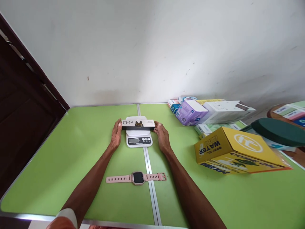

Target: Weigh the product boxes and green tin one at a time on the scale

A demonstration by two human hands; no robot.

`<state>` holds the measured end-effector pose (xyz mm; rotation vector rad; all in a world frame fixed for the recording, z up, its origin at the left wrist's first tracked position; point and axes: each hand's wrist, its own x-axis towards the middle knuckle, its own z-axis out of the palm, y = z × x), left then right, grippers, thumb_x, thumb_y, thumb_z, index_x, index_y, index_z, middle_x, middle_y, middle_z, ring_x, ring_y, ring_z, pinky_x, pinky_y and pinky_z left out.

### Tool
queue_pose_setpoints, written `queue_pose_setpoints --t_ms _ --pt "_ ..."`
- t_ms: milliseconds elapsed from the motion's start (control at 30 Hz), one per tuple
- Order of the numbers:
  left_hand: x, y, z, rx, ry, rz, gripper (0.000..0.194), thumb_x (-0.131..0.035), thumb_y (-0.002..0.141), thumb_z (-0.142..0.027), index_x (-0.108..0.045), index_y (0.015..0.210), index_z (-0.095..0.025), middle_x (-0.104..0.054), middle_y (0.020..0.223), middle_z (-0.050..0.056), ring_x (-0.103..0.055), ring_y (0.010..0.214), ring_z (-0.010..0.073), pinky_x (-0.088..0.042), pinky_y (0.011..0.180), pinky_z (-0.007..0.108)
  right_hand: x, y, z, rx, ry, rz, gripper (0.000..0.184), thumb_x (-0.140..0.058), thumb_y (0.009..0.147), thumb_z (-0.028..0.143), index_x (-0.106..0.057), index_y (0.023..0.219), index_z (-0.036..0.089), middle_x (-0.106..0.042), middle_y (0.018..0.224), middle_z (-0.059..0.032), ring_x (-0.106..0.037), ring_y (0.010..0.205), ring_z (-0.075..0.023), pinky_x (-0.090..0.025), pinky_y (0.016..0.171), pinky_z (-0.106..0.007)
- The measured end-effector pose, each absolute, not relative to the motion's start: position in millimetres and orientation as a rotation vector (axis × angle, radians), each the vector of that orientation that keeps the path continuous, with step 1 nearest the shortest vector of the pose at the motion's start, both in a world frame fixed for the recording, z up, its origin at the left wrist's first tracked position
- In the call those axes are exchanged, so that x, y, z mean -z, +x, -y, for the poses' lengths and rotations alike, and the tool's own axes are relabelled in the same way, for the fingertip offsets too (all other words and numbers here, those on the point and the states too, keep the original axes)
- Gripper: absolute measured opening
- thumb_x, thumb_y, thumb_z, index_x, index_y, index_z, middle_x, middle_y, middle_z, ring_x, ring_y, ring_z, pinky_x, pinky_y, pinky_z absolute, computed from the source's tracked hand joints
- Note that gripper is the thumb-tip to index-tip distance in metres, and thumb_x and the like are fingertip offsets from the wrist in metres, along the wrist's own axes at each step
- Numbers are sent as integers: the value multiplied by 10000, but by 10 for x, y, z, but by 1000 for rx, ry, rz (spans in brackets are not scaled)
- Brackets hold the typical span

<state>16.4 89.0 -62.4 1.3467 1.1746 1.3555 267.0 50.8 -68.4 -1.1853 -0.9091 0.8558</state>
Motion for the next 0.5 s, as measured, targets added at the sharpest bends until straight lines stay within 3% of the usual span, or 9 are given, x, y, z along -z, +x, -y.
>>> queue_pose_setpoints --t_ms 500 --pt "604 169 -873 -1343 1369 -1132 954 -474 987 -905 -471 1692 -262 -538 1731 163 -480 1650 342 -354 1395 528 668 2664 -502 -845 -1202 939 938 -548 901 971 -773 1378 196 -824 1335 -170 -739 1333 -392 -575 1181 -605"
